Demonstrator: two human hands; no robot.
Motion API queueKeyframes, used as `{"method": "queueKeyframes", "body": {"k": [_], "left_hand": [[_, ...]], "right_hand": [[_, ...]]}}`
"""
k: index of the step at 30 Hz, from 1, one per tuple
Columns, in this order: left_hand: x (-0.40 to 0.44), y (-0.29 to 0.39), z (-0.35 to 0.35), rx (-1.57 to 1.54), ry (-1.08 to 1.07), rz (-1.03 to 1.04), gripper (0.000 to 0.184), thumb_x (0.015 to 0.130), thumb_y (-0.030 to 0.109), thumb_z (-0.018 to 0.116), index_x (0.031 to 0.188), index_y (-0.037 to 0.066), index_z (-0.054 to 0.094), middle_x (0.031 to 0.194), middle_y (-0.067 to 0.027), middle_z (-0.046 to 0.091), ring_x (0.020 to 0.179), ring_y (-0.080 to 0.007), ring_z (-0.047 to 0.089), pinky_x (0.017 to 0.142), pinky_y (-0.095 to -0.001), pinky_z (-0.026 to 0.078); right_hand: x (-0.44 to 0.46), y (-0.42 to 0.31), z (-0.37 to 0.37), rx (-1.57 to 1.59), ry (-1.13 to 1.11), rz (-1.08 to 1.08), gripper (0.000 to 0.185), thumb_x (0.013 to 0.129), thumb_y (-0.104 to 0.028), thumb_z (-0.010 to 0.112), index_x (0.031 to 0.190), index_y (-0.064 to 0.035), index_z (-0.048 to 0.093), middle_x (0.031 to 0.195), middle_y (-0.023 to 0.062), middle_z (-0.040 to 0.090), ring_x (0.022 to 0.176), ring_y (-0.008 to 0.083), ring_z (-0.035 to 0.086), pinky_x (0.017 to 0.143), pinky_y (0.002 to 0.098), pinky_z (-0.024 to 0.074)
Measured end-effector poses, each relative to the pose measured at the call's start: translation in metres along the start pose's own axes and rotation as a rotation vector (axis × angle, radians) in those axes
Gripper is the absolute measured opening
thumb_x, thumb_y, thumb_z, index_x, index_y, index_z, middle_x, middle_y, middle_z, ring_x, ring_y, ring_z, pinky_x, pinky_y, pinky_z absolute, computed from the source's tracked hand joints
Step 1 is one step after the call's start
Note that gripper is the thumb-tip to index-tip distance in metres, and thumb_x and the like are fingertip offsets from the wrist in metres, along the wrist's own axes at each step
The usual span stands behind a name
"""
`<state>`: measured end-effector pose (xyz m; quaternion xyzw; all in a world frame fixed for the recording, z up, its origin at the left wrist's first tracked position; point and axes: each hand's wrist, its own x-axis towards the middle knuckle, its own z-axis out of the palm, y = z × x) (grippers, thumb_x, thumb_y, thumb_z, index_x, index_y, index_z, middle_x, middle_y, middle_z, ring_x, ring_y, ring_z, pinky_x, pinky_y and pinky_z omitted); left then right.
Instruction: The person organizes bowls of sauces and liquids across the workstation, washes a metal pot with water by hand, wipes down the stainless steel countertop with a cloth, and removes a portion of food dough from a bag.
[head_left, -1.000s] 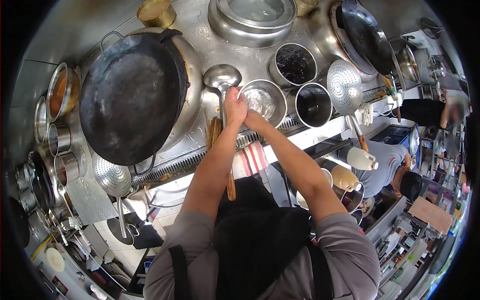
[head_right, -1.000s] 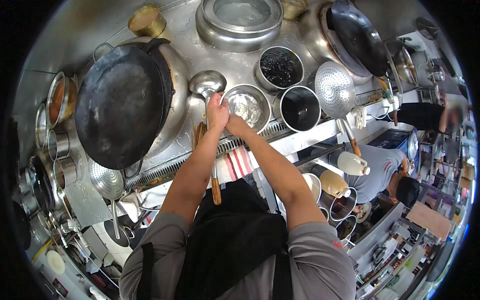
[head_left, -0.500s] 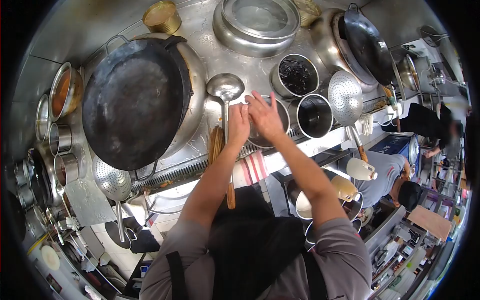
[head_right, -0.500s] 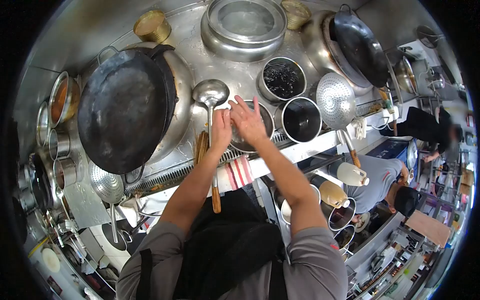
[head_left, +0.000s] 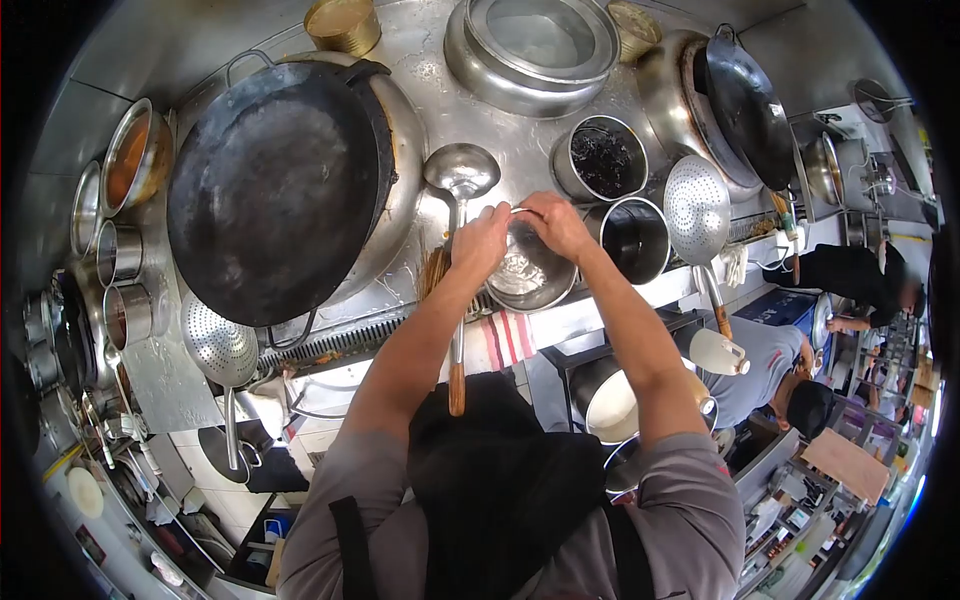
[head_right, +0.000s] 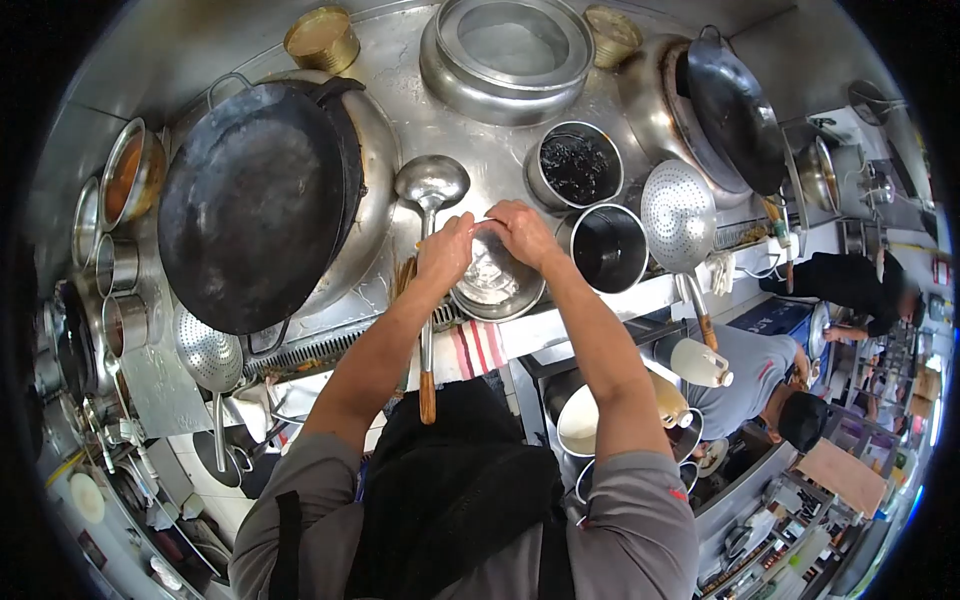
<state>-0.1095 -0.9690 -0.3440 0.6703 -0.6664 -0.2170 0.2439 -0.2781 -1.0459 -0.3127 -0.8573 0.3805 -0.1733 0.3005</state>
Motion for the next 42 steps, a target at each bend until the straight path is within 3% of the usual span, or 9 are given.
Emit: {"method": "queueKeyframes", "body": {"k": [6,9,17,20,24,32,35,39,42], "left_hand": [[0.005,0.001,-0.004,0.03,0.006,0.039,0.018,0.101,0.03,0.05,0.103,0.012,0.052,0.087,-0.0127,0.062,0.07,-0.0399,0.066,0.058,-0.0514,0.052],[0.005,-0.001,-0.001,0.02,-0.005,0.038,0.018,0.101,0.03,0.051,0.104,0.013,0.054,0.088,-0.0127,0.063,0.07,-0.0398,0.066,0.058,-0.0512,0.052],[0.004,0.0,-0.002,0.0,-0.004,0.102,0.021,0.101,0.031,0.05,0.1,0.011,0.054,0.087,-0.0135,0.063,0.07,-0.0401,0.065,0.059,-0.0517,0.052],[0.003,-0.003,-0.002,0.014,-0.013,0.09,0.021,0.101,0.032,0.051,0.101,0.012,0.055,0.088,-0.0124,0.063,0.07,-0.0391,0.066,0.058,-0.0503,0.052],[0.004,-0.001,-0.011,0.017,-0.021,0.073,0.021,0.1,0.032,0.052,0.1,0.012,0.054,0.088,-0.0119,0.063,0.072,-0.0382,0.066,0.058,-0.0493,0.052],[-0.005,0.008,0.001,-0.048,0.088,-0.075,0.023,0.102,0.032,0.049,0.1,0.01,0.053,0.087,-0.0139,0.063,0.074,-0.0392,0.066,0.062,-0.0516,0.052],[-0.004,0.009,0.006,-0.041,0.123,-0.124,0.024,0.102,0.033,0.049,0.1,0.01,0.053,0.087,-0.0149,0.063,0.074,-0.0405,0.065,0.064,-0.0536,0.051],[-0.006,0.014,0.006,-0.022,0.119,-0.154,0.023,0.102,0.033,0.049,0.1,0.01,0.053,0.088,-0.0147,0.063,0.075,-0.0406,0.065,0.064,-0.0527,0.051],[-0.007,0.012,0.004,-0.006,0.11,-0.127,0.023,0.102,0.032,0.049,0.099,0.009,0.053,0.089,-0.0151,0.064,0.076,-0.041,0.065,0.063,-0.0516,0.052]], "right_hand": [[-0.022,0.016,0.002,0.37,0.121,0.429,0.022,0.092,-0.022,0.068,0.102,-0.0036,0.074,0.099,0.0175,0.072,0.091,0.0336,0.068,0.083,0.0381,0.0526],[-0.002,0.009,0.011,0.076,0.083,0.142,0.023,0.093,-0.025,0.067,0.102,-0.0054,0.076,0.092,0.018,0.072,0.087,0.0295,0.07,0.08,0.0355,0.0528],[-0.014,0.007,-0.002,0.345,0.019,0.606,0.026,0.092,-0.026,0.067,0.1,-0.004,0.076,0.088,0.0151,0.074,0.076,0.0229,0.069,0.075,0.0337,0.0521],[0.005,-0.013,0.002,0.214,-0.007,0.369,0.025,0.092,-0.026,0.067,0.101,-0.0042,0.076,0.088,0.0154,0.074,0.077,0.0235,0.07,0.075,0.034,0.0523],[-0.015,-0.003,-0.013,0.137,0.014,0.475,0.026,0.091,-0.026,0.068,0.099,-0.0032,0.075,0.09,0.017,0.073,0.081,0.0262,0.071,0.075,0.0352,0.0524],[-0.103,-0.002,0.037,-0.05,0.616,0.483,0.027,0.098,-0.02,0.056,0.085,0.0032,0.06,0.082,0.0236,0.059,0.079,0.0425,0.059,0.071,0.0482,0.0459],[-0.116,-0.015,0.061,-0.09,0.636,0.63,0.033,0.104,-0.024,0.045,0.087,0.0027,0.051,0.082,0.0255,0.053,0.081,0.0444,0.054,0.073,0.0495,0.0416],[-0.128,-0.045,0.085,0.274,0.719,0.928,0.043,0.107,-0.034,0.038,0.09,0.0025,0.054,0.088,0.0294,0.057,0.087,0.0471,0.055,0.077,0.0486,0.0425],[-0.142,-0.045,0.081,0.212,0.582,0.869,0.045,0.106,-0.037,0.039,0.095,0.0031,0.057,0.093,0.0316,0.061,0.09,0.0495,0.058,0.078,0.0508,0.0442]]}}
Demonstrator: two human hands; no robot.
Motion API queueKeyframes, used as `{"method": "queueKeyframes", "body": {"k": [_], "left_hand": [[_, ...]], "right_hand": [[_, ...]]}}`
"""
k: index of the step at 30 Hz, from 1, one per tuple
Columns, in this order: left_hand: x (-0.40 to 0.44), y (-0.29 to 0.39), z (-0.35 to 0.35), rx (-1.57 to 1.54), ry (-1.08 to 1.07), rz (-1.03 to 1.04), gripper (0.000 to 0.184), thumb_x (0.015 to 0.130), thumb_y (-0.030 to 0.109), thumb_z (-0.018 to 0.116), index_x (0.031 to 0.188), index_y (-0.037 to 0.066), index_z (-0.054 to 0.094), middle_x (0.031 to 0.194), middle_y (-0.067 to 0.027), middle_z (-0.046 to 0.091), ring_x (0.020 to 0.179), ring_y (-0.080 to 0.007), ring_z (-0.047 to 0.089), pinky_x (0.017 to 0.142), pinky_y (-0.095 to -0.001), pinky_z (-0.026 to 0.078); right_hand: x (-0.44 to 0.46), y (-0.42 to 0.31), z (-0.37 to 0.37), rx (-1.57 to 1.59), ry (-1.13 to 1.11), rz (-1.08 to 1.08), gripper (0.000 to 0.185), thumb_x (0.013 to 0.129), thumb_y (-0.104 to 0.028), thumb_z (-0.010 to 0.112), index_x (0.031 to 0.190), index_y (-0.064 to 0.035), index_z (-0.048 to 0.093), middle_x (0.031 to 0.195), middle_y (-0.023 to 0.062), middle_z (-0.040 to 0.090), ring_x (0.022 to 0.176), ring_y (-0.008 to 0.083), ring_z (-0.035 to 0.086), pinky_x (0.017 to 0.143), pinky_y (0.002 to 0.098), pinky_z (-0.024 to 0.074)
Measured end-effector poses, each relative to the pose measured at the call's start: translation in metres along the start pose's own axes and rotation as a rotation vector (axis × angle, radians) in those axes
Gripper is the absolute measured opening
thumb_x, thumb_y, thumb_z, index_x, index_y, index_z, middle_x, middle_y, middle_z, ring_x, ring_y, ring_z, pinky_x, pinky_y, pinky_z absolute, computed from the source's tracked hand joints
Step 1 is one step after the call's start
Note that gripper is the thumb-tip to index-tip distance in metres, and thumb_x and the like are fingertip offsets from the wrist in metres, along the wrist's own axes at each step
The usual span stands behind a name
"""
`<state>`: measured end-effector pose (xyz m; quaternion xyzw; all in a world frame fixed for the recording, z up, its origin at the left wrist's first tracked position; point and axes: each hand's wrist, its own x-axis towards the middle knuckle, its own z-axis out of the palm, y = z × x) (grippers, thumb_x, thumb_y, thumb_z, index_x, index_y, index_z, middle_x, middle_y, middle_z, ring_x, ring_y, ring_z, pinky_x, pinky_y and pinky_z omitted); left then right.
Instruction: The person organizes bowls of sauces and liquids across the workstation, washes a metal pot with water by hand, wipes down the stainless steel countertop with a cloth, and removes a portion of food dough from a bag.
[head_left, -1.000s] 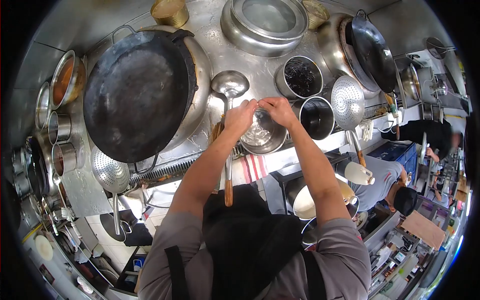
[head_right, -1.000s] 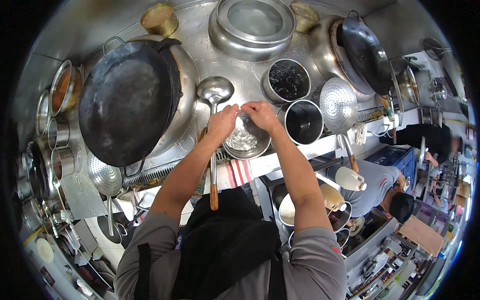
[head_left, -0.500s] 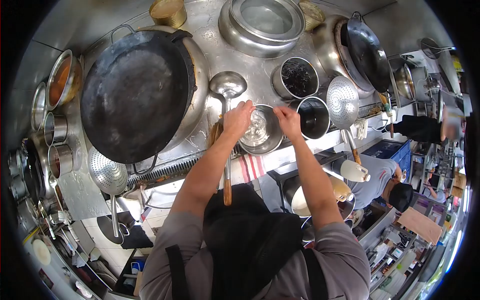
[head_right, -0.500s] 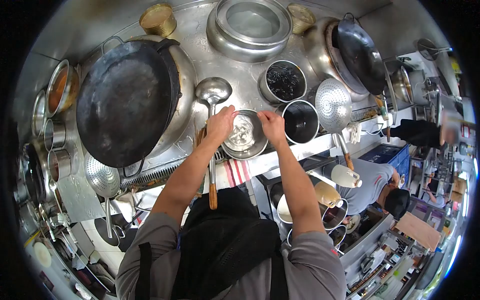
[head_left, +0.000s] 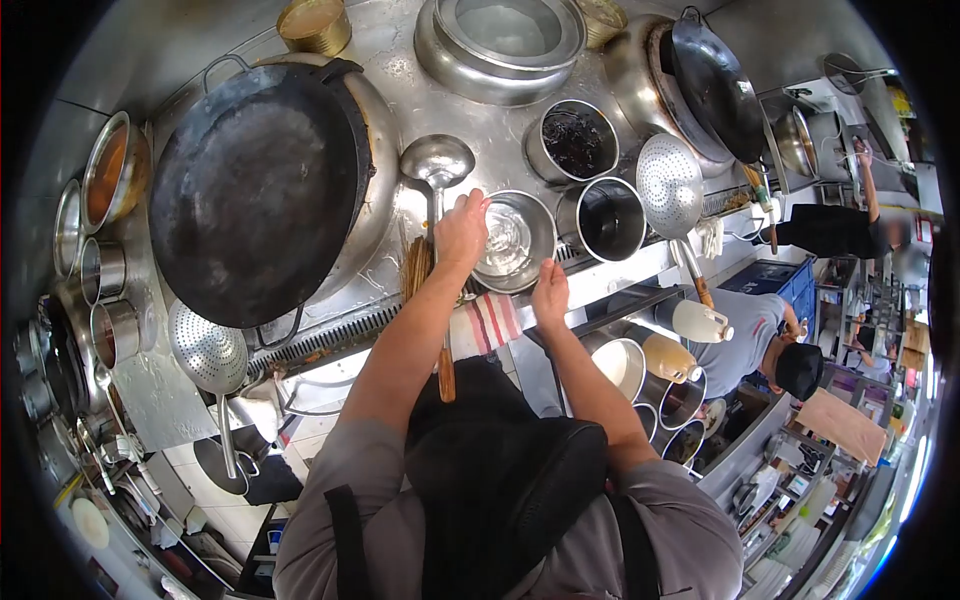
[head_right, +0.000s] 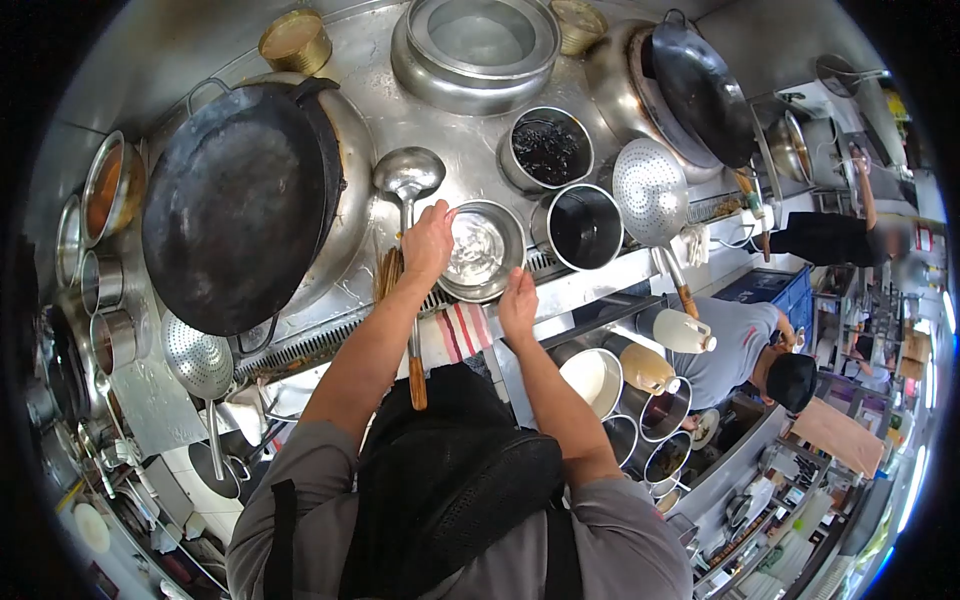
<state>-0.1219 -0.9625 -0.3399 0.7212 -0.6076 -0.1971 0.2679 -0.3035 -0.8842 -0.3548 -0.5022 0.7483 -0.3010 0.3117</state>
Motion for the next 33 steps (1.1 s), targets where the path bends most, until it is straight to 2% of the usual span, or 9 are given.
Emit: {"method": "queueKeyframes", "body": {"k": [4,8,11,14,17,21,27,30,33], "left_hand": [[-0.001,-0.005,0.0,0.002,-0.002,0.035,0.023,0.102,0.032,0.048,0.099,0.01,0.053,0.088,-0.0148,0.063,0.075,-0.041,0.065,0.062,-0.0518,0.052],[0.001,-0.005,0.002,-0.017,0.001,0.033,0.023,0.103,0.032,0.047,0.099,0.01,0.052,0.089,-0.0149,0.063,0.075,-0.0416,0.065,0.062,-0.0525,0.051],[-0.002,-0.003,0.007,-0.002,0.049,-0.006,0.018,0.101,0.03,0.05,0.103,0.013,0.054,0.089,-0.0126,0.063,0.076,-0.0387,0.066,0.062,-0.0525,0.052],[-0.002,-0.001,0.008,0.003,0.062,-0.025,0.017,0.1,0.029,0.051,0.103,0.013,0.054,0.088,-0.0122,0.063,0.076,-0.0389,0.066,0.062,-0.053,0.052],[0.0,-0.004,0.004,0.011,-0.008,0.009,0.018,0.102,0.03,0.048,0.102,0.013,0.054,0.089,-0.0139,0.063,0.075,-0.0405,0.066,0.062,-0.0538,0.051],[0.008,-0.011,0.007,0.015,-0.012,0.082,0.016,0.101,0.027,0.048,0.1,0.012,0.053,0.088,-0.0151,0.063,0.073,-0.0407,0.065,0.061,-0.0523,0.051],[0.009,-0.01,0.005,0.023,-0.019,0.062,0.007,0.098,0.017,0.052,0.102,0.011,0.053,0.091,-0.0147,0.062,0.077,-0.0397,0.066,0.063,-0.0521,0.051],[0.007,-0.005,0.004,0.017,0.0,-0.001,0.008,0.095,0.013,0.054,0.103,0.012,0.053,0.093,-0.0147,0.062,0.08,-0.0397,0.066,0.065,-0.0518,0.052],[0.017,-0.005,0.0,0.013,0.005,-0.003,0.016,0.09,0.007,0.057,0.105,0.012,0.053,0.096,-0.0148,0.062,0.083,-0.0397,0.066,0.067,-0.0516,0.053]], "right_hand": [[0.007,-0.056,-0.045,-0.522,-0.005,-0.249,0.03,0.102,-0.026,0.046,0.091,-0.0025,0.062,0.081,0.0246,0.064,0.08,0.0447,0.064,0.072,0.0539,0.0507],[0.05,-0.045,-0.008,-0.782,-0.245,-0.881,0.018,0.095,-0.019,0.054,0.094,-0.0043,0.065,0.085,0.018,0.068,0.082,0.0361,0.068,0.073,0.0517,0.0527],[0.07,-0.039,0.033,-1.199,-0.908,-0.563,0.023,0.092,-0.021,0.053,0.103,-0.0033,0.065,0.097,0.0174,0.07,0.091,0.0378,0.066,0.084,0.0488,0.051],[0.069,-0.02,0.081,-0.825,-0.929,-0.464,0.036,0.091,-0.027,0.053,0.116,-0.0034,0.065,0.109,0.0183,0.069,0.103,0.0345,0.064,0.094,0.0446,0.0481],[0.074,-0.031,0.099,-0.76,-0.683,-0.799,0.042,0.092,-0.027,0.05,0.127,-0.0045,0.057,0.134,0.0156,0.057,0.127,0.0282,0.05,0.105,0.0458,0.0391],[0.098,-0.037,0.081,-1.133,-0.445,-0.912,0.038,0.093,-0.025,0.049,0.125,-0.0054,0.055,0.126,0.0116,0.056,0.115,0.0306,0.054,0.095,0.0464,0.0426],[0.071,-0.022,0.066,-1.201,-0.569,-0.406,0.036,0.096,-0.025,0.046,0.119,-0.0034,0.063,0.127,0.0198,0.062,0.119,0.0351,0.058,0.097,0.0435,0.0457],[0.063,-0.019,0.082,-0.693,-0.917,-0.332,0.044,0.097,-0.033,0.046,0.113,0.0023,0.067,0.114,0.0278,0.066,0.108,0.0416,0.063,0.098,0.049,0.0461],[0.053,-0.043,0.076,-0.36,-0.809,-0.254,0.05,0.097,-0.038,0.046,0.109,0.0065,0.065,0.105,0.0302,0.067,0.101,0.0458,0.064,0.098,0.0493,0.0464]]}}
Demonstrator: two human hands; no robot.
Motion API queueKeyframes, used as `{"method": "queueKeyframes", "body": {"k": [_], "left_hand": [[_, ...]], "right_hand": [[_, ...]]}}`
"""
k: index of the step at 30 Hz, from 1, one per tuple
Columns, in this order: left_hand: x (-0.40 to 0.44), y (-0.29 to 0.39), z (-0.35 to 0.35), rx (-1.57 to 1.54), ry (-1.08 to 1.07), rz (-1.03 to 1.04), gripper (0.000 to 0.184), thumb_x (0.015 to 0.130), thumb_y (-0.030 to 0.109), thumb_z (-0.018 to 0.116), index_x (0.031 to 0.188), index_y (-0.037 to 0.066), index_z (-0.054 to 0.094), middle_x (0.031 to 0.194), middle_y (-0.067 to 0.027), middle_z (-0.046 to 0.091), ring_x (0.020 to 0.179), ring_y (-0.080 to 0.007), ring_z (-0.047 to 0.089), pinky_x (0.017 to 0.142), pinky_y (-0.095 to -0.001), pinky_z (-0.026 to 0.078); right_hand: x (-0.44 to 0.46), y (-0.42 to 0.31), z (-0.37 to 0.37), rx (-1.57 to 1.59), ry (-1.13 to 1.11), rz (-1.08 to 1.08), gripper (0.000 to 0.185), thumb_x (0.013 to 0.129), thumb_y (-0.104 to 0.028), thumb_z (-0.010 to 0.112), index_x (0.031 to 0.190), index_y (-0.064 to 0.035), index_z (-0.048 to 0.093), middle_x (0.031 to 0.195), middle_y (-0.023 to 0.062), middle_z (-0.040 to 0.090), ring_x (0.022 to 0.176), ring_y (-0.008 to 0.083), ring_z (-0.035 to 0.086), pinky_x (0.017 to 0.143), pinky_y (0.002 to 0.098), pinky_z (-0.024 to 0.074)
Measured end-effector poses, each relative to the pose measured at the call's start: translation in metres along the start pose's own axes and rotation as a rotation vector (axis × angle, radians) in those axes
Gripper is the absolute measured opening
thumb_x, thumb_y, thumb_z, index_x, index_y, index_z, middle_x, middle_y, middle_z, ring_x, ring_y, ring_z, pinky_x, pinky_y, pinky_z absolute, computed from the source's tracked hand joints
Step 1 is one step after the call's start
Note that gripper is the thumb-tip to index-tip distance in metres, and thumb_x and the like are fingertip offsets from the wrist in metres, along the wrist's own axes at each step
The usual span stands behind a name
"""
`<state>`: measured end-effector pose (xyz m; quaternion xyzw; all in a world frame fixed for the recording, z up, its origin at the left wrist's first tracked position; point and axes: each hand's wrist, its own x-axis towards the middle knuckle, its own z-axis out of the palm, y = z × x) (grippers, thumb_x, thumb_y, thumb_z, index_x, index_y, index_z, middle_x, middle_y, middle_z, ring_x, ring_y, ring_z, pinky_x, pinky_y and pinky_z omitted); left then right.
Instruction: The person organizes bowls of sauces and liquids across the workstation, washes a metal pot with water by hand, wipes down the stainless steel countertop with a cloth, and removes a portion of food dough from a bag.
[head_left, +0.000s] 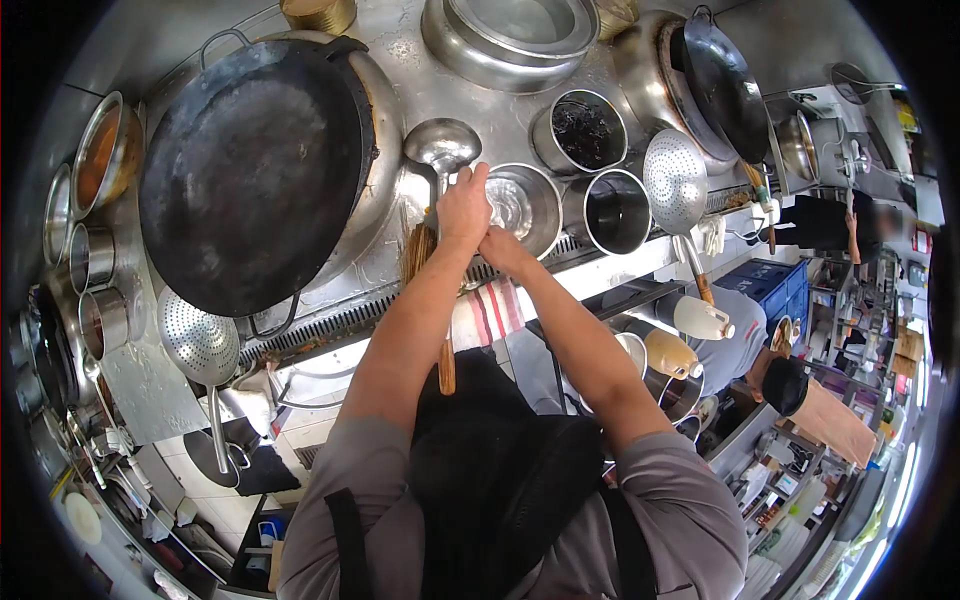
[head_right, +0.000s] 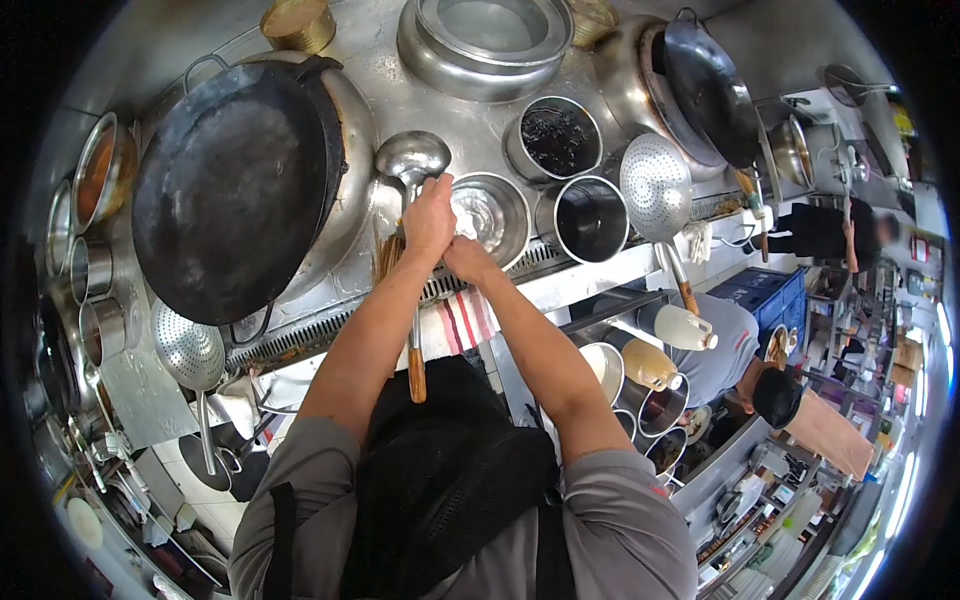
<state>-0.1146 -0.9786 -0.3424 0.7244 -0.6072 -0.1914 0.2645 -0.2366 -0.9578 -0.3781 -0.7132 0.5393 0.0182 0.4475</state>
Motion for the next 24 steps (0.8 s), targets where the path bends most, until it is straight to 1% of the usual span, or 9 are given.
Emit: {"method": "queueKeyframes", "body": {"k": [3,5,8,12,15,16,17,19,24], "left_hand": [[0.012,-0.007,-0.008,0.022,-0.042,0.07,0.024,0.084,0.003,0.058,0.106,0.012,0.053,0.097,-0.0146,0.062,0.084,-0.0399,0.067,0.069,-0.0515,0.053],[0.016,-0.008,-0.014,0.029,-0.079,0.1,0.028,0.081,0.002,0.059,0.106,0.011,0.053,0.098,-0.0144,0.062,0.084,-0.0399,0.067,0.07,-0.0513,0.053],[0.018,-0.011,-0.014,0.029,-0.096,0.152,0.026,0.082,0.002,0.058,0.105,0.012,0.052,0.099,-0.0142,0.063,0.084,-0.0399,0.067,0.07,-0.0504,0.054],[0.021,-0.012,-0.012,0.07,-0.097,0.165,0.027,0.083,0.005,0.06,0.107,0.014,0.053,0.097,-0.0115,0.063,0.082,-0.0362,0.069,0.069,-0.0475,0.056],[0.019,-0.009,-0.012,0.078,-0.1,0.153,0.027,0.084,0.004,0.058,0.109,0.015,0.053,0.098,-0.0115,0.063,0.082,-0.0364,0.069,0.068,-0.0474,0.056],[0.017,-0.009,-0.01,0.056,-0.078,0.135,0.025,0.084,0.004,0.057,0.107,0.014,0.054,0.097,-0.0123,0.063,0.081,-0.0377,0.069,0.068,-0.0489,0.055],[0.016,-0.01,-0.006,0.036,-0.056,0.12,0.024,0.085,0.003,0.056,0.106,0.014,0.054,0.096,-0.0131,0.063,0.08,-0.039,0.068,0.067,-0.0504,0.054],[0.017,-0.01,-0.005,0.017,-0.026,0.112,0.023,0.085,0.003,0.056,0.105,0.013,0.054,0.095,-0.0139,0.062,0.079,-0.0405,0.067,0.066,-0.0521,0.053],[0.016,-0.008,-0.009,0.011,-0.032,0.135,0.026,0.083,0.002,0.056,0.107,0.013,0.055,0.095,-0.0147,0.062,0.079,-0.0413,0.066,0.066,-0.0535,0.053]], "right_hand": [[-0.061,-0.039,-0.045,-0.232,-0.142,-0.026,0.049,0.101,-0.041,0.043,0.117,0.0005,0.065,0.11,0.0266,0.067,0.111,0.0437,0.061,0.105,0.0506,0.0403],[-0.087,-0.011,-0.059,-0.696,-0.022,-0.266,0.05,0.102,-0.043,0.043,0.117,-0.0017,0.066,0.124,0.0204,0.065,0.13,0.035,0.052,0.116,0.0518,0.0284],[-0.09,0.009,-0.096,-0.952,0.125,-0.36,0.056,0.102,-0.047,0.041,0.123,-0.0009,0.063,0.148,0.0105,0.047,0.149,0.0256,0.022,0.122,0.0517,0.0132],[-0.08,0.014,-0.101,-1.056,0.369,-0.465,0.052,0.101,-0.042,0.043,0.123,0.0007,0.063,0.141,0.0149,0.054,0.147,0.0269,0.028,0.122,0.052,0.0131],[-0.098,-0.006,-0.067,-0.91,0.187,-0.258,0.056,0.102,-0.042,0.04,0.123,0.003,0.065,0.126,0.0169,0.065,0.14,0.0301,0.04,0.122,0.0505,0.0126],[-0.1,-0.02,-0.059,-0.896,0.152,-0.238,0.047,0.1,-0.037,0.041,0.105,-0.0018,0.072,0.105,0.0183,0.071,0.123,0.034,0.056,0.119,0.0538,0.0196],[-0.093,-0.017,-0.043,-0.742,0.166,-0.351,0.041,0.097,-0.033,0.042,0.087,-0.0064,0.072,0.097,0.0215,0.07,0.106,0.0385,0.064,0.108,0.055,0.0378],[-0.071,-0.029,-0.033,-0.476,-0.013,-0.199,0.035,0.094,-0.029,0.043,0.083,-0.0058,0.067,0.092,0.0249,0.068,0.093,0.0434,0.066,0.093,0.0546,0.0487],[-0.008,-0.005,-0.034,-0.294,-0.191,-0.166,0.035,0.095,-0.028,0.047,0.101,-0.001,0.068,0.099,0.0277,0.068,0.098,0.0446,0.064,0.09,0.0499,0.0488]]}}
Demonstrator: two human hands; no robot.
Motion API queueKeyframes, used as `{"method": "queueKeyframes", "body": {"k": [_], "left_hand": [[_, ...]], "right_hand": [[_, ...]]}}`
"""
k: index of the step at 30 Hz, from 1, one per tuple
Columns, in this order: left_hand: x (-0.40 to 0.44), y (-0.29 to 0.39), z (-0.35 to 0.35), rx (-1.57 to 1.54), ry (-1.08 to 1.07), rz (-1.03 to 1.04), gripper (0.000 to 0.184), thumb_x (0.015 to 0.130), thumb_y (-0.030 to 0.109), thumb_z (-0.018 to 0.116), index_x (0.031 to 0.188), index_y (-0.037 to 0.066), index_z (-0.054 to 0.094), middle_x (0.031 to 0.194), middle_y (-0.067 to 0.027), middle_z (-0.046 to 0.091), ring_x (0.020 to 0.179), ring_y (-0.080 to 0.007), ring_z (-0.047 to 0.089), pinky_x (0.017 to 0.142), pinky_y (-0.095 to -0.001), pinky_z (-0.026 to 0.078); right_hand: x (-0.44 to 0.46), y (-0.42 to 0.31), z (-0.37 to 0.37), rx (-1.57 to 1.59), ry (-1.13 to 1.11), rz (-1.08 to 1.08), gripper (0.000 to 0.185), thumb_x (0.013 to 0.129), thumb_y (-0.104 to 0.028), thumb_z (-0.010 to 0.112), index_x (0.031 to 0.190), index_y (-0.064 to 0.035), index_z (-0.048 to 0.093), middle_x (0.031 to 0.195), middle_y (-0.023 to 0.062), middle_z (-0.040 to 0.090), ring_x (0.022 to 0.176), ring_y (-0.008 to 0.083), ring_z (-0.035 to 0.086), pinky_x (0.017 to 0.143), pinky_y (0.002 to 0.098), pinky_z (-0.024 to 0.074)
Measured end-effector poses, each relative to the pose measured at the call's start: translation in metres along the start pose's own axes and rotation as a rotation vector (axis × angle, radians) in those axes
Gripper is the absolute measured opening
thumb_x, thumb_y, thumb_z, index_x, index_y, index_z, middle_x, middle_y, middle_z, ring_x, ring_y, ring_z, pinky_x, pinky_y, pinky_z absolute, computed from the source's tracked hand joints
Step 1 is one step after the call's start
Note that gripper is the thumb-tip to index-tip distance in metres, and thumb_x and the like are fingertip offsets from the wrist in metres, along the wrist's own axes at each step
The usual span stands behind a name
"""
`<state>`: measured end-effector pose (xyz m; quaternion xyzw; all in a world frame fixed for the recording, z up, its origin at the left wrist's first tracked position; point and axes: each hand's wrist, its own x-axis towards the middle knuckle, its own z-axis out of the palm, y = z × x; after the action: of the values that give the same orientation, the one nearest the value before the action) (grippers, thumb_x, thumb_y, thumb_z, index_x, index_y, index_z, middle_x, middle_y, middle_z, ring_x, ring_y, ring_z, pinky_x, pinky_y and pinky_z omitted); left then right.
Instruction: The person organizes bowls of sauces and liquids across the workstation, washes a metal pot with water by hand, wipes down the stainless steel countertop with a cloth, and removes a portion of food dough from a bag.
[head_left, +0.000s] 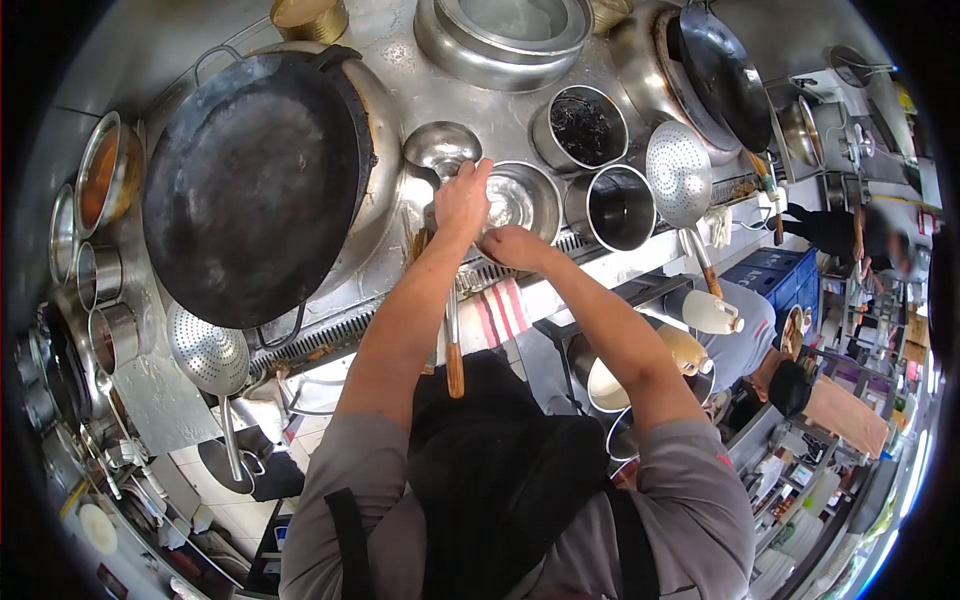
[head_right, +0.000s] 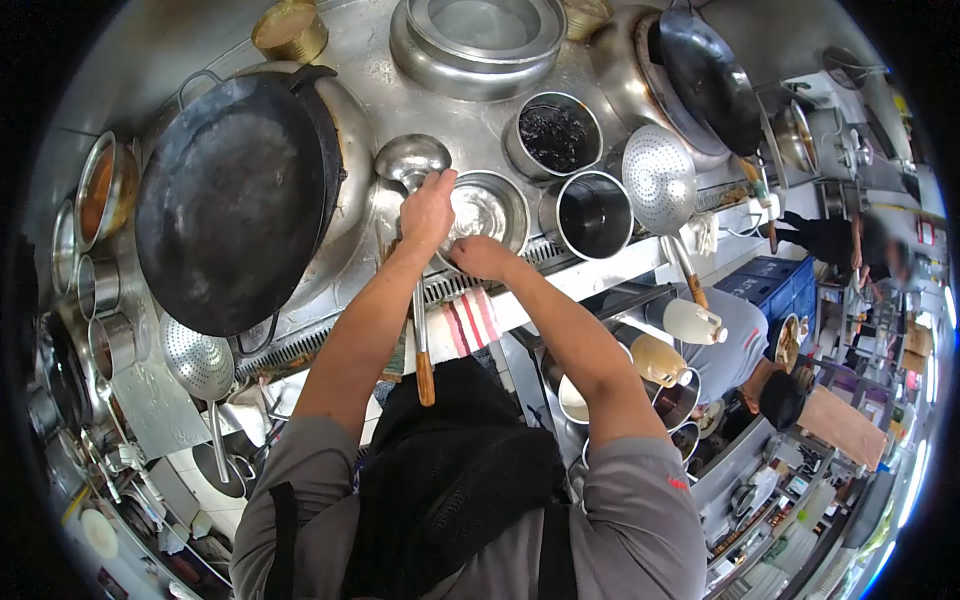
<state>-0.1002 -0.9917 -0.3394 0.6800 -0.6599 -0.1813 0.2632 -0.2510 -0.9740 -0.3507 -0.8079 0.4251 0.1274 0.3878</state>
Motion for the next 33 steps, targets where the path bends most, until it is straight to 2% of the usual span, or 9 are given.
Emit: {"method": "queueKeyframes", "body": {"k": [5,6,10,17,20,24,27,30,33], "left_hand": [[0.0,0.002,0.001,0.015,0.002,-0.015,0.029,0.083,0.003,0.057,0.11,0.014,0.056,0.098,-0.0156,0.062,0.08,-0.0413,0.067,0.066,-0.0529,0.053],[0.0,0.002,0.001,0.01,0.004,-0.014,0.029,0.083,0.003,0.057,0.11,0.014,0.056,0.098,-0.0157,0.062,0.08,-0.0413,0.067,0.066,-0.0526,0.053],[-0.002,-0.001,0.001,0.025,-0.017,0.009,0.032,0.084,0.005,0.058,0.115,0.015,0.057,0.101,-0.014,0.062,0.081,-0.0393,0.067,0.068,-0.0507,0.054],[-0.005,0.003,0.002,-0.084,0.096,-0.077,0.03,0.093,0.01,0.056,0.122,0.015,0.058,0.106,-0.0138,0.062,0.089,-0.0395,0.065,0.074,-0.051,0.052],[-0.011,0.013,0.003,-0.128,0.207,-0.166,0.032,0.093,0.011,0.057,0.124,0.012,0.055,0.108,-0.0165,0.061,0.097,-0.0401,0.063,0.079,-0.0511,0.051],[-0.007,0.019,0.0,-0.028,0.197,-0.213,0.04,0.085,0.006,0.064,0.124,0.008,0.053,0.108,-0.0191,0.059,0.107,-0.0393,0.06,0.086,-0.049,0.05],[0.011,0.019,-0.015,0.145,-0.053,0.004,0.043,0.078,0.001,0.067,0.118,0.011,0.055,0.106,-0.0161,0.059,0.104,-0.0365,0.063,0.083,-0.0468,0.052],[0.024,0.007,-0.01,0.096,-0.316,0.208,0.035,0.081,0.006,0.067,0.113,0.015,0.055,0.107,-0.0132,0.063,0.1,-0.0363,0.065,0.079,-0.049,0.053],[0.017,0.008,-0.005,-0.052,-0.325,0.093,0.025,0.088,0.014,0.066,0.11,0.013,0.054,0.101,-0.0141,0.067,0.091,-0.0392,0.066,0.078,-0.051,0.051]], "right_hand": [[0.048,-0.005,0.021,0.149,0.456,-0.117,0.041,0.089,-0.031,0.057,0.119,-0.004,0.063,0.121,0.0241,0.061,0.112,0.0434,0.058,0.098,0.0491,0.0455],[0.058,-0.013,0.012,-0.012,0.365,0.103,0.039,0.09,-0.028,0.054,0.122,-0.0055,0.06,0.124,0.0163,0.058,0.115,0.0391,0.055,0.099,0.0504,0.0429],[0.062,0.015,0.002,-0.719,0.564,0.018,0.03,0.094,-0.026,0.049,0.116,-0.0107,0.062,0.112,0.0092,0.057,0.11,0.025,0.051,0.094,0.0431,0.0402],[0.031,0.007,0.01,-0.55,0.023,0.43,0.042,0.095,-0.028,0.047,0.122,-0.0005,0.064,0.13,0.0185,0.061,0.123,0.0322,0.054,0.1,0.0415,0.0407],[0.049,0.004,0.017,0.089,-0.093,0.235,0.047,0.095,-0.033,0.049,0.123,0.0019,0.064,0.13,0.0237,0.062,0.123,0.0347,0.058,0.102,0.0421,0.0435],[0.028,-0.01,0.027,0.429,0.24,-0.002,0.049,0.095,-0.041,0.05,0.115,0.0008,0.066,0.115,0.0229,0.067,0.113,0.0415,0.06,0.102,0.0465,0.0445],[0.008,0.003,0.022,0.032,-0.135,0.067,0.045,0.094,-0.039,0.053,0.112,-0.0001,0.068,0.115,0.0233,0.067,0.113,0.0417,0.06,0.103,0.0455,0.0447],[-0.022,0.011,0.004,-0.352,-0.149,-0.029,0.043,0.093,-0.037,0.053,0.108,0.0,0.07,0.117,0.0254,0.066,0.113,0.0393,0.061,0.104,0.0465,0.0442],[-0.023,0.017,0.007,-0.428,-0.118,0.129,0.034,0.092,-0.017,0.05,0.115,-0.0014,0.069,0.125,0.0256,0.063,0.115,0.0375,0.063,0.105,0.0518,0.0431]]}}
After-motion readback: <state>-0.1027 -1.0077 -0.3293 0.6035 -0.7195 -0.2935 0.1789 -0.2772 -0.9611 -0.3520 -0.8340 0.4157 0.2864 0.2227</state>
